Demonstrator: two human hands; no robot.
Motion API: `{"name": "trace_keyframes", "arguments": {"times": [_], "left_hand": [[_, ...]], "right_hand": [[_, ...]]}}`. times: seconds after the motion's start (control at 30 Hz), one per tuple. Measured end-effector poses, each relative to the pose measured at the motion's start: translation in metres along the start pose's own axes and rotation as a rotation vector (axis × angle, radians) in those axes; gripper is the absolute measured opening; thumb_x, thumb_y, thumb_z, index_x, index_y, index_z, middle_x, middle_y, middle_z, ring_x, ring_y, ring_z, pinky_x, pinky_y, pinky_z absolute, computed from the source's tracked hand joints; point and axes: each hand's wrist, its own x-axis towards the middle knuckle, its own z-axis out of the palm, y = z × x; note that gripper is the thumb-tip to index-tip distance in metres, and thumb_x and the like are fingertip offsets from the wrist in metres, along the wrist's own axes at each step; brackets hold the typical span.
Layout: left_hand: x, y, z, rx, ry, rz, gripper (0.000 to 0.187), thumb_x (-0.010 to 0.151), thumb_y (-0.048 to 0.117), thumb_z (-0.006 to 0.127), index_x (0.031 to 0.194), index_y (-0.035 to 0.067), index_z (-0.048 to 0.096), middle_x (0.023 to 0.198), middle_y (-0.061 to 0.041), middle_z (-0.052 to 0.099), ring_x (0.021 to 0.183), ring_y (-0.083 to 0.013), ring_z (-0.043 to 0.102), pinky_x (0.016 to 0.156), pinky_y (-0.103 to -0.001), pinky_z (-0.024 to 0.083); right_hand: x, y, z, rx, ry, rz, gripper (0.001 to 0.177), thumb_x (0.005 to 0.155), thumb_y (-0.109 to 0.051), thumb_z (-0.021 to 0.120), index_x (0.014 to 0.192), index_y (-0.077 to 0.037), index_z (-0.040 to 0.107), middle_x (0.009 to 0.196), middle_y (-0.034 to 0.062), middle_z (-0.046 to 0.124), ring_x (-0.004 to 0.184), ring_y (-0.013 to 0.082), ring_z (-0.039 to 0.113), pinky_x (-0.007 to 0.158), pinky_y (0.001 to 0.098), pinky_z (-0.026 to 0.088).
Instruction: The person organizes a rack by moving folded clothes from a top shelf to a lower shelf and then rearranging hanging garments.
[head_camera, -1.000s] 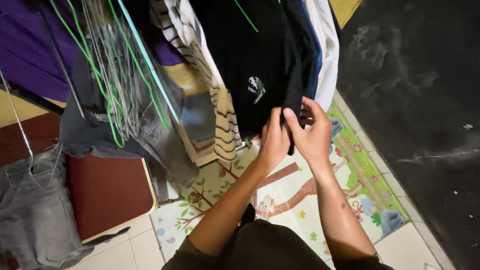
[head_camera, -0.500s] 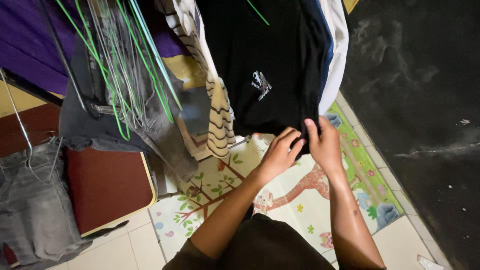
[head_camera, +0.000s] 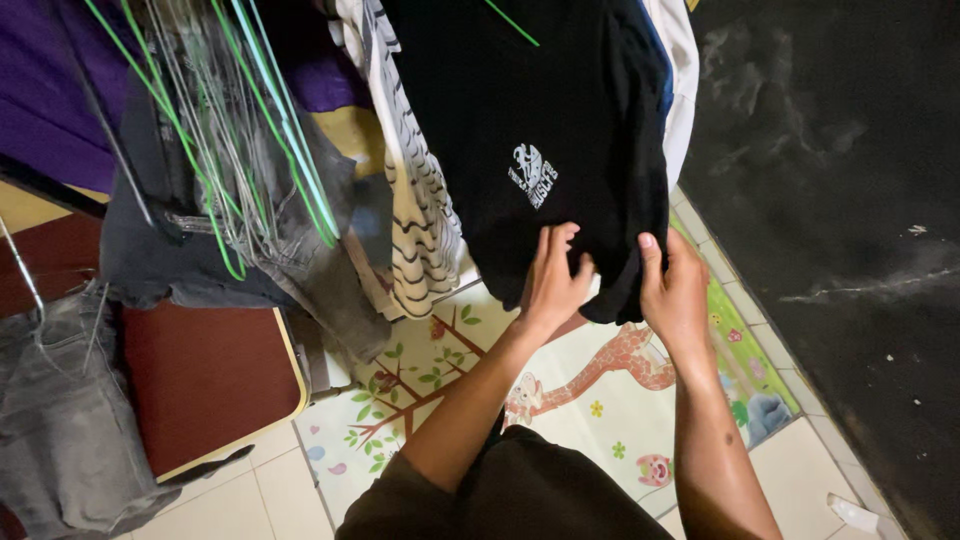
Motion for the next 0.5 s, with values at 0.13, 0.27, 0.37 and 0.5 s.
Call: {"name": "trace_keyframes", "arguments": {"times": [0.13, 0.27, 0.37, 0.5], "left_hand": [[0.014, 0.017, -0.003, -0.231, 0.064, -0.063, 0.022, 0.107, 0.019, 0.059, 0.123, 0.003, 0.061, 0.111, -0.014, 0.068, 0.098, -0.0251, 0.07, 0.083, -0.035, 0.059], [0.033, 0.059, -0.002, -0.35, 0.017, -0.143, 0.041, 0.093, 0.024, 0.072, 0.122, 0.0, 0.054, 0.102, -0.017, 0.064, 0.088, -0.0281, 0.065, 0.075, -0.04, 0.058], [0.036, 0.075, -0.007, -0.177, 0.066, -0.007, 0.049, 0.088, 0.023, 0.076, 0.122, -0.003, 0.051, 0.107, -0.022, 0.065, 0.094, -0.0388, 0.067, 0.079, -0.045, 0.055], [0.028, 0.059, -0.005, -0.064, 0.027, -0.041, 0.034, 0.095, 0.014, 0.064, 0.122, -0.004, 0.054, 0.109, -0.03, 0.065, 0.1, -0.0496, 0.065, 0.082, -0.05, 0.053]], "right_hand": [[-0.002, -0.002, -0.003, -0.065, -0.039, 0.138, 0.025, 0.109, -0.019, 0.064, 0.106, 0.006, 0.066, 0.079, 0.0231, 0.063, 0.065, 0.0294, 0.055, 0.066, 0.0406, 0.047], [-0.015, -0.001, 0.004, 0.07, -0.024, 0.104, 0.02, 0.103, -0.016, 0.066, 0.11, 0.003, 0.069, 0.079, 0.0168, 0.069, 0.067, 0.0151, 0.061, 0.063, 0.0343, 0.049], [-0.033, 0.003, 0.017, 0.105, -0.038, 0.133, 0.019, 0.101, -0.014, 0.068, 0.108, 0.003, 0.069, 0.079, 0.016, 0.07, 0.068, 0.0132, 0.06, 0.062, 0.0328, 0.049], [-0.054, 0.009, 0.02, 0.04, -0.189, 0.231, 0.02, 0.097, -0.016, 0.072, 0.103, 0.003, 0.071, 0.078, 0.0164, 0.068, 0.062, 0.0198, 0.058, 0.059, 0.0345, 0.048]]}}
